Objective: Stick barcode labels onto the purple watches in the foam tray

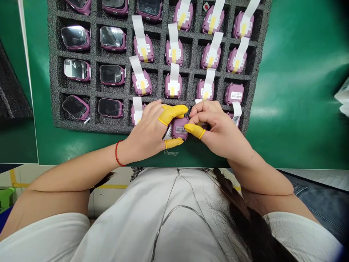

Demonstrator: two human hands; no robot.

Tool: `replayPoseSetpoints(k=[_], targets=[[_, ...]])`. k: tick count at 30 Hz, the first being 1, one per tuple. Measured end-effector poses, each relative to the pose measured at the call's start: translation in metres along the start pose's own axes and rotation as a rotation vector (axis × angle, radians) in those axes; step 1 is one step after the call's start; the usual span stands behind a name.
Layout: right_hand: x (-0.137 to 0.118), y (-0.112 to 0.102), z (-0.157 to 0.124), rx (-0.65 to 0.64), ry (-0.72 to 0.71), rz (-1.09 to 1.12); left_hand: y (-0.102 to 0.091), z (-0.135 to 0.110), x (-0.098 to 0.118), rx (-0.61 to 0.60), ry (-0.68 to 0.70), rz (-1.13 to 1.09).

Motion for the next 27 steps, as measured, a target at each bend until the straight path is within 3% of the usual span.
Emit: replayPoseSetpoints(k=[8,13,16,21,27], targets=[[-0.002,0.002,-0.002,0.047,-0.054,-0.054,0.002,-0.001,0.000,-0.006,-0.019,-0.028],[-0.006,-0.005,-0.008,0.165,-0.152,-0.231,-0.001,0.001,-0.002,-0.026,-0.012,-0.031],[-0.003,-0.007,-0.007,0.224,-0.155,-0.256,-0.011,0.002,-0.004,-0.122,0.048,-0.084],[0.004,0.007,0.000,0.169,-0.100,-0.282,-0.023,-0.001,-0.007,-0.297,0.096,-0.030],[0.005,0.013,0.007,0.201,-0.052,-0.166,-0.006,0.004,0.000,-0.211,-0.005,0.090]])
Point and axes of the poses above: each hand's wrist, its own z-axis towards the middle knuckle, its own y-axis out of the palm, x = y × z, the point moved 3 cm from there along z, towards the middle knuckle, and after that the axes turned 13 degrees about y, right-handed, at the moved point
